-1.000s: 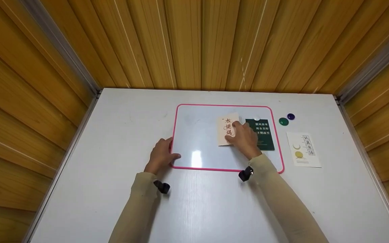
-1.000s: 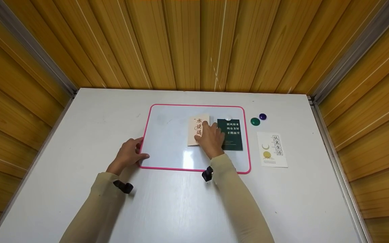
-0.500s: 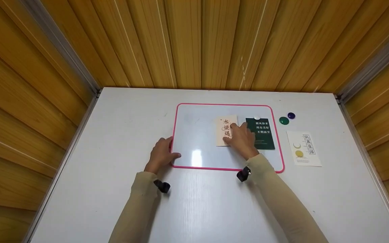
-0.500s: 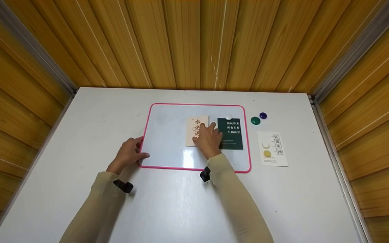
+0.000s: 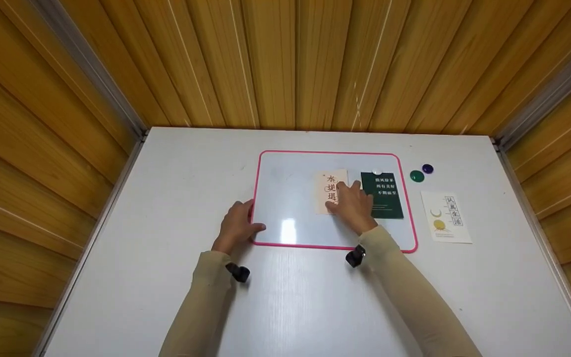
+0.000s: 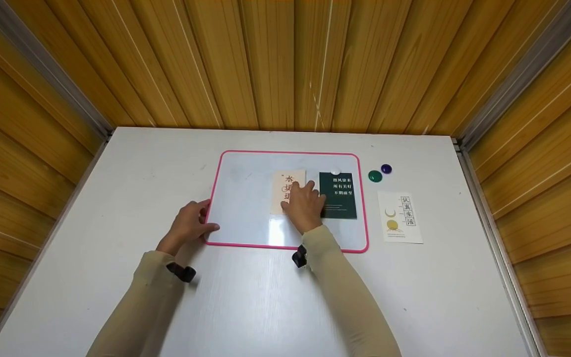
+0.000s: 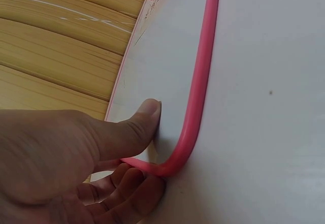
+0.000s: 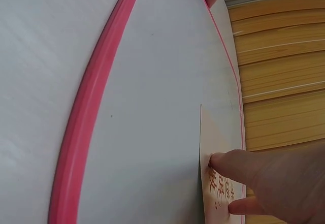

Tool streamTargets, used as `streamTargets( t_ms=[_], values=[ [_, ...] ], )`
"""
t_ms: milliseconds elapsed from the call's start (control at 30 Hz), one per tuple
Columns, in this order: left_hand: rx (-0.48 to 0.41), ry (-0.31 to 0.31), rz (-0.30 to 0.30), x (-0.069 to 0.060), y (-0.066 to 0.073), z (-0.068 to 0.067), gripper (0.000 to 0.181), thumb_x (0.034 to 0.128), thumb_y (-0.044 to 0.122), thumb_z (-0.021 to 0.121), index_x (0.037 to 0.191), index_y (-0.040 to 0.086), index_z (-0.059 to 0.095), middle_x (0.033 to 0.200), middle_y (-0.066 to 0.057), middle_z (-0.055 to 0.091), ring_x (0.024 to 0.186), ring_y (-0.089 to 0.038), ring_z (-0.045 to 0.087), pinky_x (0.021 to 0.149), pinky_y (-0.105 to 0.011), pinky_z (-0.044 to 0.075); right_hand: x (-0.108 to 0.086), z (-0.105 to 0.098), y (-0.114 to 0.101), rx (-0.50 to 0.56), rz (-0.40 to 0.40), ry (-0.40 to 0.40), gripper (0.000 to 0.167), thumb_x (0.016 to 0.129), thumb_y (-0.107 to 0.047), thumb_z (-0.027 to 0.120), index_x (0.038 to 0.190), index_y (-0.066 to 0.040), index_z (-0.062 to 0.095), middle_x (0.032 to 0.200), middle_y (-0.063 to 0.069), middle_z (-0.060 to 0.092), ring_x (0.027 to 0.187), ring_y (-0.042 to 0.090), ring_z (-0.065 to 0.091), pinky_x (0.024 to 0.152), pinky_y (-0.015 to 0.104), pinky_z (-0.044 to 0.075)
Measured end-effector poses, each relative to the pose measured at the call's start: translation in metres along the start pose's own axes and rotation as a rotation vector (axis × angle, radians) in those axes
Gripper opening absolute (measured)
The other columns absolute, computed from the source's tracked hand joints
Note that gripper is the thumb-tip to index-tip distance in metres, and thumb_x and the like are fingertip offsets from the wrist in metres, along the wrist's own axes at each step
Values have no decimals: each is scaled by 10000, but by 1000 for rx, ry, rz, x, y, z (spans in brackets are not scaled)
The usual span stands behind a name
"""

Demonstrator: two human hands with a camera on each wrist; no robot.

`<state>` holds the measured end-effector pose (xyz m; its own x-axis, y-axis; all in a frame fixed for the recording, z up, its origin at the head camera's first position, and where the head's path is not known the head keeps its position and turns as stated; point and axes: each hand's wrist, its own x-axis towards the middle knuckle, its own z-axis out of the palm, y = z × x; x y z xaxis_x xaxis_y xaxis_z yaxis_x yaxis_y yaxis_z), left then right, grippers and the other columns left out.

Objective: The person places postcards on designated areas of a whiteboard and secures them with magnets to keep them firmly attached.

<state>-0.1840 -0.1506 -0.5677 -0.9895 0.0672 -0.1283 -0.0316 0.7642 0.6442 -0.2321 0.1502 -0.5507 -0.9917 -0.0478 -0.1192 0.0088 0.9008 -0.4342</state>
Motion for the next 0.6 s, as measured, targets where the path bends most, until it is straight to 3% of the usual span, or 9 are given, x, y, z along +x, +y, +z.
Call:
streamTargets(
  t_ms=[200, 600],
  values=[
    [27, 3, 18, 1, 0, -1, 697, 806, 186, 893, 1414, 32, 587, 974, -100, 557, 872, -231, 495, 812, -416, 467, -1, 0, -1, -29, -28, 13, 630, 924, -311, 770, 1421, 5, 545, 1219, 292, 512, 999, 427, 593, 923, 648, 401],
    [4, 3, 0, 0, 1, 0, 705, 821, 181, 882, 1438, 32, 573, 1010, -106, 562, 901, -240, 504, 851, -426, 478, -2, 0, -2, -22, -2, -5, 629, 931, -327, 766, 1429, -21, 535, 1244, 276, 489, 1012, 414, 565, 942, 627, 379]
  ],
)
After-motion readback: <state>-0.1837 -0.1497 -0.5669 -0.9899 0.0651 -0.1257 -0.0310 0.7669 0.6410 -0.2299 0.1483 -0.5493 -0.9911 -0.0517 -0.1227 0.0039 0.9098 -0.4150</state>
